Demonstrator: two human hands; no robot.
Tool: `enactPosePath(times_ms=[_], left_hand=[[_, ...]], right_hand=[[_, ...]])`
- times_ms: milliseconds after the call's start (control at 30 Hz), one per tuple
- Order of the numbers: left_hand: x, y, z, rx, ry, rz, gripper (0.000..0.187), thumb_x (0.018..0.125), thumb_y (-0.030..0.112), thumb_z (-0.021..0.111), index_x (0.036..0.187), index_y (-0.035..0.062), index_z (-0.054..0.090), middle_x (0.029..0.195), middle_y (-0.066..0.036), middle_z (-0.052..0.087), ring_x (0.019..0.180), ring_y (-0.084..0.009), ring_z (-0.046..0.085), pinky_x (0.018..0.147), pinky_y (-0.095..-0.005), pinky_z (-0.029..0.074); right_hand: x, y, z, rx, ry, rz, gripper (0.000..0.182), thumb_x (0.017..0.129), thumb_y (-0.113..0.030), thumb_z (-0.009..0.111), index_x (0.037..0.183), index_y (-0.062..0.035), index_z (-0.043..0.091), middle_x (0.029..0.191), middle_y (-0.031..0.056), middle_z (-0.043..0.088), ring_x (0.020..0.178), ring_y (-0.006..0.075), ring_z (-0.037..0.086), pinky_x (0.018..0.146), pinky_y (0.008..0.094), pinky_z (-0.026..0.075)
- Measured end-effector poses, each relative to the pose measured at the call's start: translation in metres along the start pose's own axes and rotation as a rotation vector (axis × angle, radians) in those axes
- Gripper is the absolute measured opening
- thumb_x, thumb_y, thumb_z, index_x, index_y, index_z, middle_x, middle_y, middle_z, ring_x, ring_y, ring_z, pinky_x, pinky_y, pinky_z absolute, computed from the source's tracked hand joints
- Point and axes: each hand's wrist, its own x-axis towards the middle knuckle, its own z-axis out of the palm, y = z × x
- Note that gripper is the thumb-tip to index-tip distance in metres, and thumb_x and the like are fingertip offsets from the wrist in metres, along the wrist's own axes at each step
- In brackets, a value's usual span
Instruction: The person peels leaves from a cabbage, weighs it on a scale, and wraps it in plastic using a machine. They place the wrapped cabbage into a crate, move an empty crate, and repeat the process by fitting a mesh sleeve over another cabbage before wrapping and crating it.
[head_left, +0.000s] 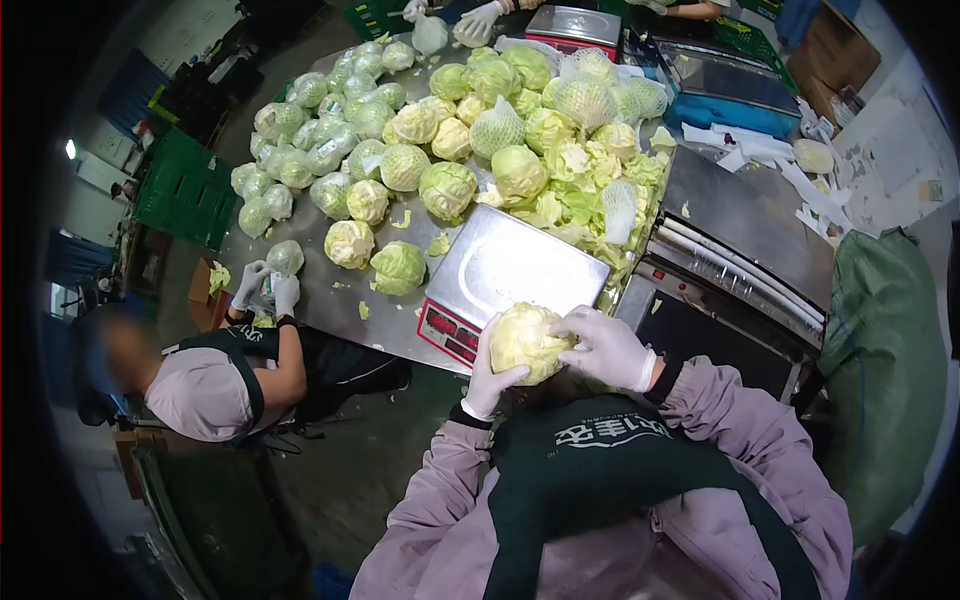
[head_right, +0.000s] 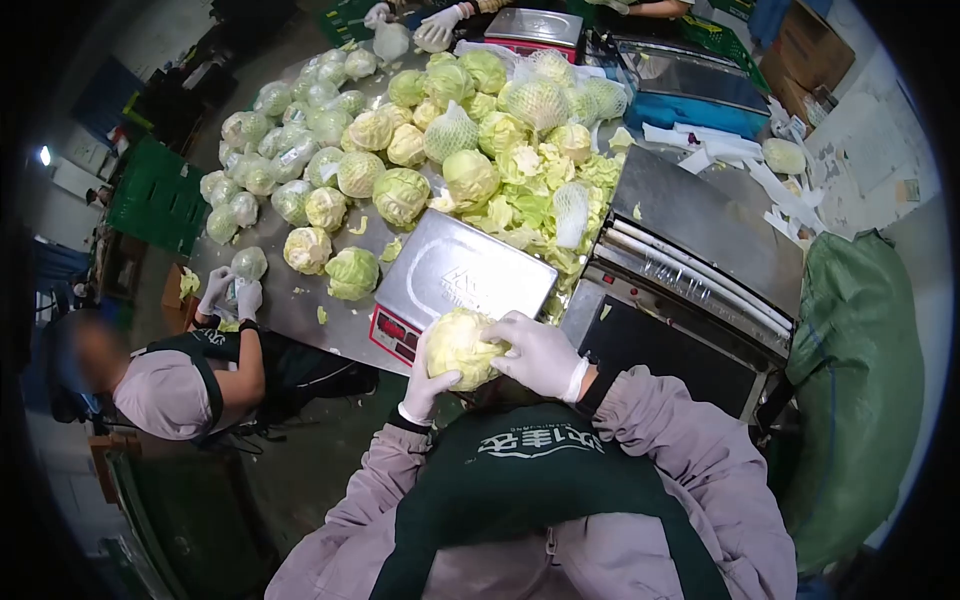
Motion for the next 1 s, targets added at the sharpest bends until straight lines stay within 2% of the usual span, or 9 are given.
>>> enactPosePath(times_ms=[100, 233, 300, 400, 533, 600, 733, 833, 1000], left_hand=[[-0.006, 0.001, 0.01, -0.093, -0.017, -0.029, 0.093, 0.068, 0.013, 0.078, 0.144, 0.0013, 0.026, 0.138, -0.015, 0.041, 0.128, -0.0252, 0.041, 0.108, -0.0384, 0.034], [-0.011, 0.002, 0.019, -0.218, -0.1, -0.144, 0.084, 0.073, 0.018, 0.074, 0.142, 0.0013, 0.029, 0.137, -0.014, 0.042, 0.127, -0.0246, 0.042, 0.107, -0.0377, 0.034], [-0.013, 0.0, 0.018, -0.249, -0.178, -0.244, 0.077, 0.079, 0.025, 0.068, 0.141, 0.001, 0.031, 0.137, -0.013, 0.043, 0.128, -0.024, 0.041, 0.108, -0.0371, 0.032], [-0.01, 0.003, 0.019, -0.247, -0.255, -0.332, 0.073, 0.082, 0.026, 0.066, 0.141, 0.0004, 0.031, 0.137, -0.014, 0.042, 0.129, -0.0239, 0.039, 0.109, -0.0372, 0.031], [-0.001, 0.006, 0.021, -0.219, -0.347, -0.377, 0.069, 0.086, 0.027, 0.063, 0.141, -0.0001, 0.03, 0.137, -0.014, 0.042, 0.129, -0.0239, 0.039, 0.109, -0.0371, 0.03], [0.0, 0.013, 0.03, -0.126, -0.328, -0.434, 0.077, 0.083, 0.037, 0.063, 0.141, 0.0009, 0.03, 0.138, -0.014, 0.042, 0.128, -0.0246, 0.042, 0.109, -0.0366, 0.032], [0.001, 0.009, 0.032, -0.033, -0.398, -0.413, 0.072, 0.085, 0.035, 0.061, 0.141, 0.0006, 0.03, 0.138, -0.014, 0.042, 0.129, -0.024, 0.041, 0.109, -0.0363, 0.032], [0.001, 0.013, 0.033, 0.0, -0.396, -0.404, 0.07, 0.087, 0.032, 0.061, 0.14, 0.0, 0.03, 0.137, -0.013, 0.043, 0.128, -0.0235, 0.041, 0.109, -0.0361, 0.032], [0.0, 0.012, 0.034, 0.076, -0.409, -0.396, 0.069, 0.087, 0.033, 0.061, 0.14, -0.0002, 0.03, 0.136, -0.013, 0.043, 0.127, -0.0225, 0.042, 0.108, -0.0358, 0.033]], right_hand=[[-0.014, -0.019, -0.01, -0.011, 0.003, 0.035, 0.032, 0.078, -0.021, 0.069, 0.108, -0.0127, 0.061, 0.098, 0.0101, 0.057, 0.078, 0.0259, 0.064, 0.072, 0.036, 0.05], [-0.027, -0.032, -0.017, -0.054, -0.025, 0.105, 0.036, 0.077, -0.026, 0.071, 0.109, -0.0131, 0.061, 0.1, 0.0097, 0.057, 0.08, 0.0271, 0.064, 0.073, 0.0368, 0.05], [-0.031, -0.021, -0.02, -0.098, -0.017, -0.007, 0.039, 0.075, -0.027, 0.076, 0.106, -0.0085, 0.064, 0.098, 0.0107, 0.061, 0.08, 0.0269, 0.064, 0.072, 0.0327, 0.051], [-0.029, -0.015, -0.033, -0.091, -0.078, -0.077, 0.037, 0.074, -0.03, 0.076, 0.102, -0.0077, 0.066, 0.091, 0.0106, 0.064, 0.081, 0.0276, 0.064, 0.071, 0.0337, 0.051], [-0.033, -0.02, -0.043, -0.164, -0.068, -0.104, 0.026, 0.078, -0.029, 0.071, 0.093, -0.0077, 0.069, 0.084, 0.0096, 0.064, 0.072, 0.0259, 0.065, 0.065, 0.0327, 0.051], [-0.038, -0.017, -0.039, -0.253, -0.038, -0.104, 0.023, 0.079, -0.028, 0.069, 0.091, -0.0079, 0.069, 0.083, 0.0092, 0.064, 0.07, 0.0257, 0.065, 0.063, 0.0329, 0.052], [-0.047, -0.011, -0.031, -0.398, 0.013, -0.097, 0.019, 0.081, -0.026, 0.064, 0.088, -0.0091, 0.069, 0.08, 0.0078, 0.063, 0.068, 0.0259, 0.065, 0.061, 0.0344, 0.052], [-0.052, -0.025, -0.036, -0.252, 0.056, -0.054, 0.019, 0.081, -0.026, 0.064, 0.089, -0.0101, 0.069, 0.08, 0.0073, 0.063, 0.067, 0.0262, 0.064, 0.06, 0.0351, 0.051], [-0.055, -0.021, -0.038, -0.294, 0.016, -0.073, 0.022, 0.081, -0.029, 0.065, 0.091, -0.0096, 0.068, 0.08, 0.0076, 0.062, 0.067, 0.0263, 0.064, 0.06, 0.0345, 0.052]])
